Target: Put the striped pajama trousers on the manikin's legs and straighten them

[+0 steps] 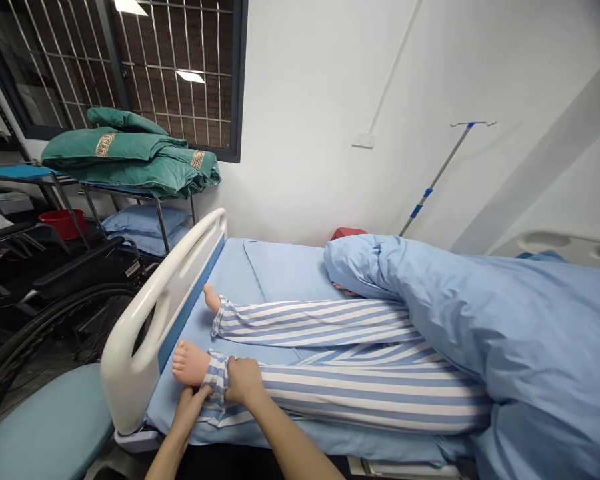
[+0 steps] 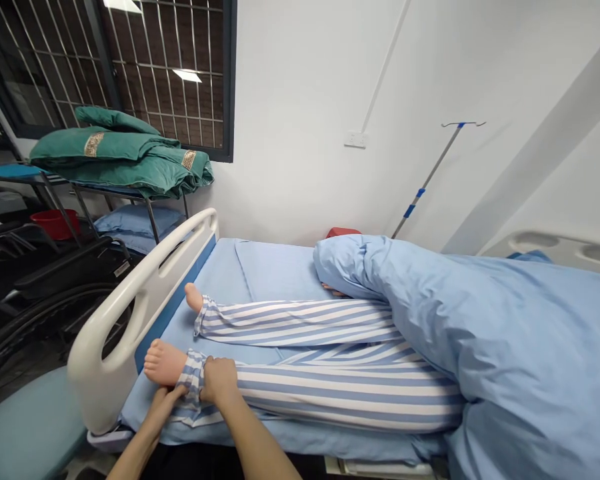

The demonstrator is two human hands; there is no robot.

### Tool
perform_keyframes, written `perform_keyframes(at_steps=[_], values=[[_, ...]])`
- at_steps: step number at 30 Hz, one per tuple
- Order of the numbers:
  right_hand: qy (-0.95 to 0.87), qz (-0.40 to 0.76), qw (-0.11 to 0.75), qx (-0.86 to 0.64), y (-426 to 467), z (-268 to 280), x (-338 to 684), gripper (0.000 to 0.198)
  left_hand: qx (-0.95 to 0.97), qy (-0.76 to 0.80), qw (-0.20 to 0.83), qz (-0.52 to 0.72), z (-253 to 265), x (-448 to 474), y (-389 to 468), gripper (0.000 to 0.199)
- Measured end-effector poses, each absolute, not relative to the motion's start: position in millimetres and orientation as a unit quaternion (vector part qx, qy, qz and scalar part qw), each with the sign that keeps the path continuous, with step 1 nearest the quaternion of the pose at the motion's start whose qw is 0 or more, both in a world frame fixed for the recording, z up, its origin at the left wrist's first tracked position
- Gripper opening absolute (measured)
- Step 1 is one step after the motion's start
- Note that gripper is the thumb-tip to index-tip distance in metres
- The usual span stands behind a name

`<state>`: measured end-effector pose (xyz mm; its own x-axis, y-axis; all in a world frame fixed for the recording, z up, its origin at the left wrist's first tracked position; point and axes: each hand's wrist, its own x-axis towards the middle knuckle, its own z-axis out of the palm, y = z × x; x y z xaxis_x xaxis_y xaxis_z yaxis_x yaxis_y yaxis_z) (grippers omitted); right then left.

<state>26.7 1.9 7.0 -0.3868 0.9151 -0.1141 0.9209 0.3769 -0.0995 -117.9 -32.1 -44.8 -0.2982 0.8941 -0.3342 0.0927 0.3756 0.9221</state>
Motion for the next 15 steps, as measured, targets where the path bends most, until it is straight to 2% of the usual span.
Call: perform_keyframes(at_steps=[15], values=[[0.826,-0.059,0.040,0.559,3.4,4.8,22.9,0.049,0.386,0.680,0.457,0.425,-74.9,-122.0,-24.8,0.028]])
